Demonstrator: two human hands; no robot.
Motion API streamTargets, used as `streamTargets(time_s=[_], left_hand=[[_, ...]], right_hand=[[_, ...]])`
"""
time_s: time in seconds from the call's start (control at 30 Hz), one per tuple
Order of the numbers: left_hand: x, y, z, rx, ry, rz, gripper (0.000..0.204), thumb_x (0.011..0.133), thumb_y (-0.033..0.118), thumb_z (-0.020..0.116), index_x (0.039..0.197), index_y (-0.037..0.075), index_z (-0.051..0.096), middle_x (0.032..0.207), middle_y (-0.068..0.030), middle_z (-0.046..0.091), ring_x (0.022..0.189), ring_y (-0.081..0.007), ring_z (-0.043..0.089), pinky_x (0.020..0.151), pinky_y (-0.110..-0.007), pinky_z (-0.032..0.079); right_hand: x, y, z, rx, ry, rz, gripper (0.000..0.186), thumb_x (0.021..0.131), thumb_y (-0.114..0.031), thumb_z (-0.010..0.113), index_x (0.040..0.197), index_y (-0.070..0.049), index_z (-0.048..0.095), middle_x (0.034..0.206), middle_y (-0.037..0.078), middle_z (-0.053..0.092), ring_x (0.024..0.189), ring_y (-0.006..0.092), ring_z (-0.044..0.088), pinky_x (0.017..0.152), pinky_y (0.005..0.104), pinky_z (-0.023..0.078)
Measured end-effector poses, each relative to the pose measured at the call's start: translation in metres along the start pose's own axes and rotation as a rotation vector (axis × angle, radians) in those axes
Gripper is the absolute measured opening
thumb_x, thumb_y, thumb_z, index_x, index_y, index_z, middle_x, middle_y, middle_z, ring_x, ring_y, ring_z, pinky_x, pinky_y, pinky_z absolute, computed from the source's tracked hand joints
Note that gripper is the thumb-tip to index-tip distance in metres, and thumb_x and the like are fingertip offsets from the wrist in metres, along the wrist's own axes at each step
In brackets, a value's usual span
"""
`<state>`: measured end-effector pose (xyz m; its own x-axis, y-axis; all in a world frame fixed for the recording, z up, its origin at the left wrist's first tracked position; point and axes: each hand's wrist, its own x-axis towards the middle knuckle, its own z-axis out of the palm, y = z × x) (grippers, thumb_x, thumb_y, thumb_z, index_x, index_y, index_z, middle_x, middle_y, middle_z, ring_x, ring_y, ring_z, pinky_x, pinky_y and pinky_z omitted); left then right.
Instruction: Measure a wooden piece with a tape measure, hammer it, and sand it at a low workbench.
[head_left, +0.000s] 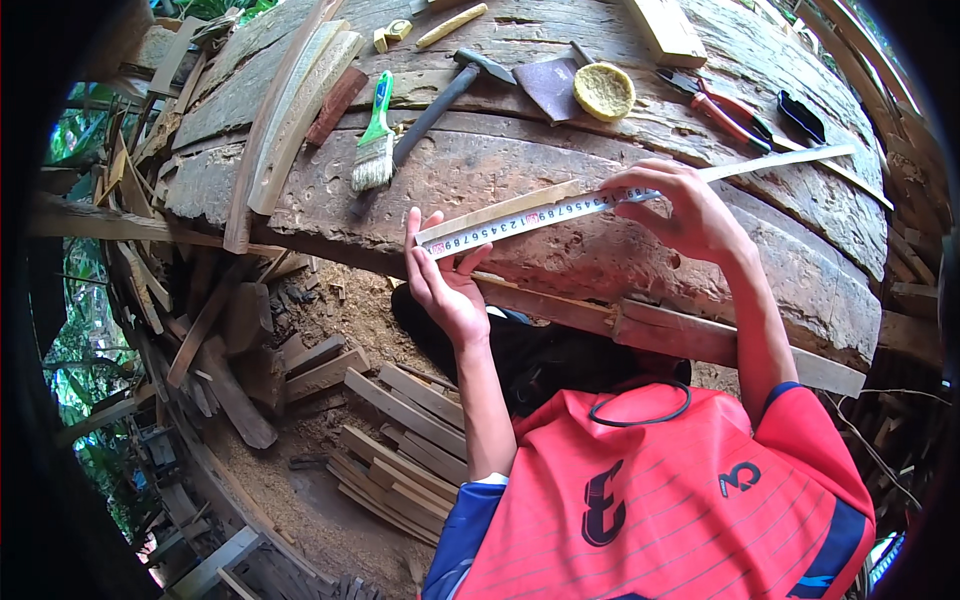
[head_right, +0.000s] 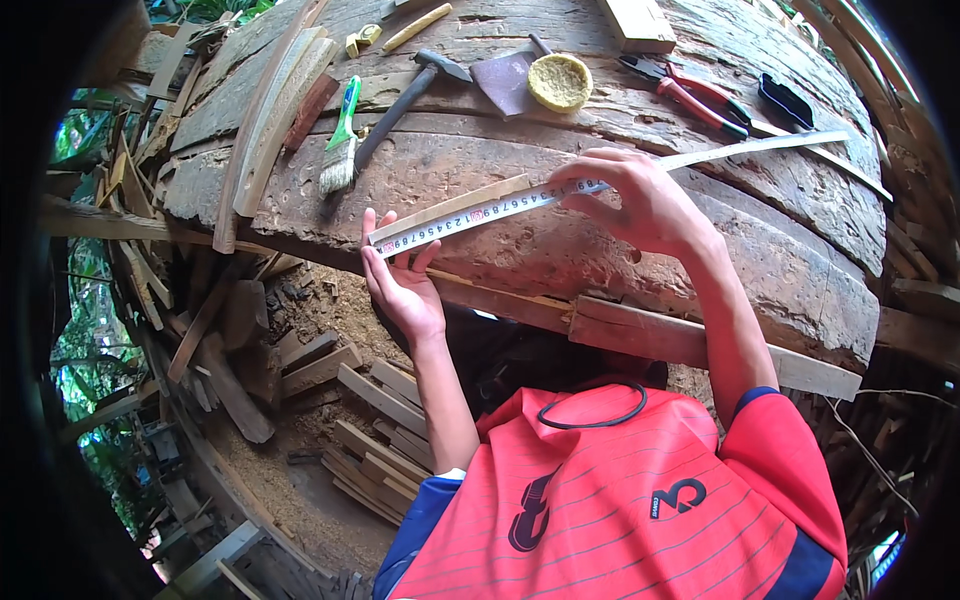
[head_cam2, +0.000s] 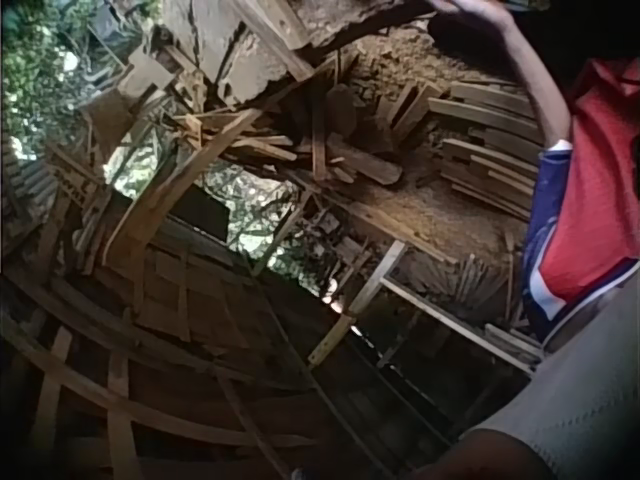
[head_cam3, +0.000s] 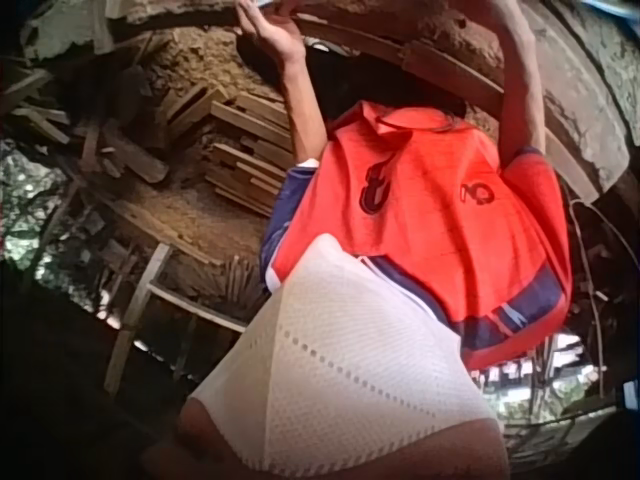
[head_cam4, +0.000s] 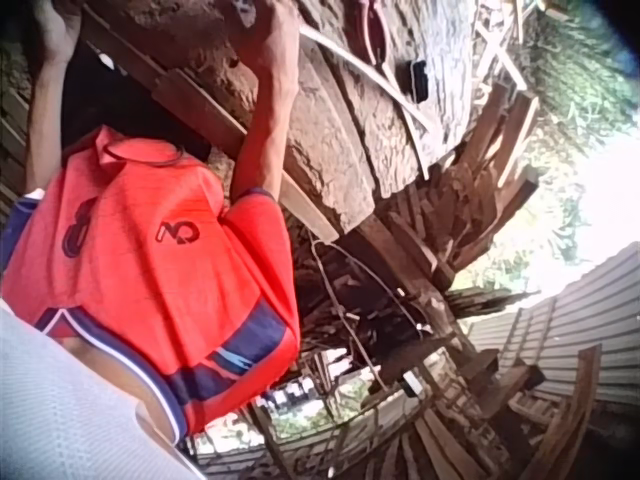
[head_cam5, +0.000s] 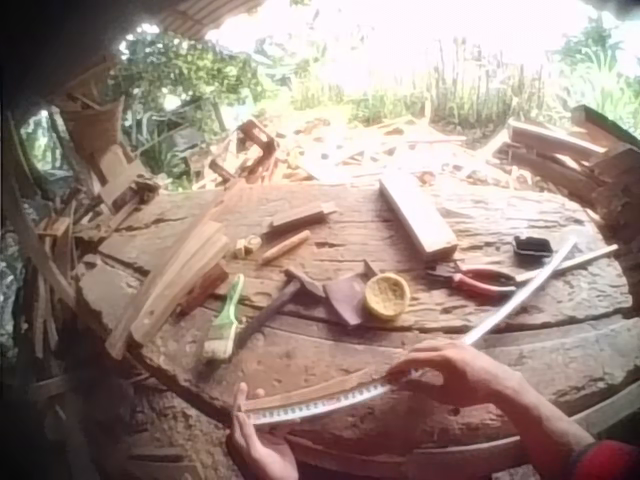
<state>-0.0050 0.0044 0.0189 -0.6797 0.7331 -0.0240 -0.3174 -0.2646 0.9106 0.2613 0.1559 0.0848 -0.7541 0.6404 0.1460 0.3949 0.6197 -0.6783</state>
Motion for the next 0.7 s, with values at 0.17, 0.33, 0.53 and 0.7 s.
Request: streamTargets(time_s=[0.17,0.33,0.53,0.7], left_hand=[[-0.0004,-0.0029,-0.0010,0.082,0.019,0.042,0.057,0.119,0.039,0.043,0.165,0.006,0.041,0.147,-0.0157,0.056,0.117,-0.0255,0.071,0.085,-0.038,0.071],[-0.0049,-0.0055,0.0059,0.170,0.053,0.124,0.054,0.119,0.031,0.044,0.166,0.005,0.041,0.142,-0.0152,0.057,0.114,-0.0249,0.071,0.082,-0.036,0.072],[-0.0062,-0.0040,0.0082,0.207,0.066,0.130,0.052,0.119,0.026,0.047,0.165,0.005,0.042,0.141,-0.0149,0.057,0.112,-0.0233,0.071,0.074,-0.032,0.071],[-0.0050,-0.0046,0.0067,0.203,0.061,0.112,0.051,0.118,0.027,0.047,0.164,0.004,0.043,0.139,-0.0141,0.057,0.110,-0.0225,0.071,0.071,-0.031,0.070]], right_hand=[[-0.0006,-0.0010,0.0003,0.012,-0.027,-0.015,0.029,0.099,-0.016,0.076,0.127,-0.009,0.076,0.116,0.014,0.076,0.112,0.0348,0.071,0.099,0.0453,0.055],[0.0012,0.0005,0.0013,-0.006,-0.044,-0.034,0.026,0.098,-0.016,0.076,0.122,-0.010,0.078,0.112,0.014,0.077,0.110,0.0357,0.072,0.098,0.0474,0.056],[-0.0013,0.0039,0.0060,0.060,-0.058,0.025,0.034,0.096,-0.014,0.079,0.130,-0.014,0.079,0.115,0.013,0.073,0.111,0.0332,0.070,0.097,0.0441,0.055],[-0.0029,0.0024,0.0089,0.033,-0.021,0.053,0.035,0.096,-0.014,0.080,0.131,-0.018,0.081,0.120,0.012,0.070,0.112,0.0314,0.070,0.098,0.0422,0.055]])
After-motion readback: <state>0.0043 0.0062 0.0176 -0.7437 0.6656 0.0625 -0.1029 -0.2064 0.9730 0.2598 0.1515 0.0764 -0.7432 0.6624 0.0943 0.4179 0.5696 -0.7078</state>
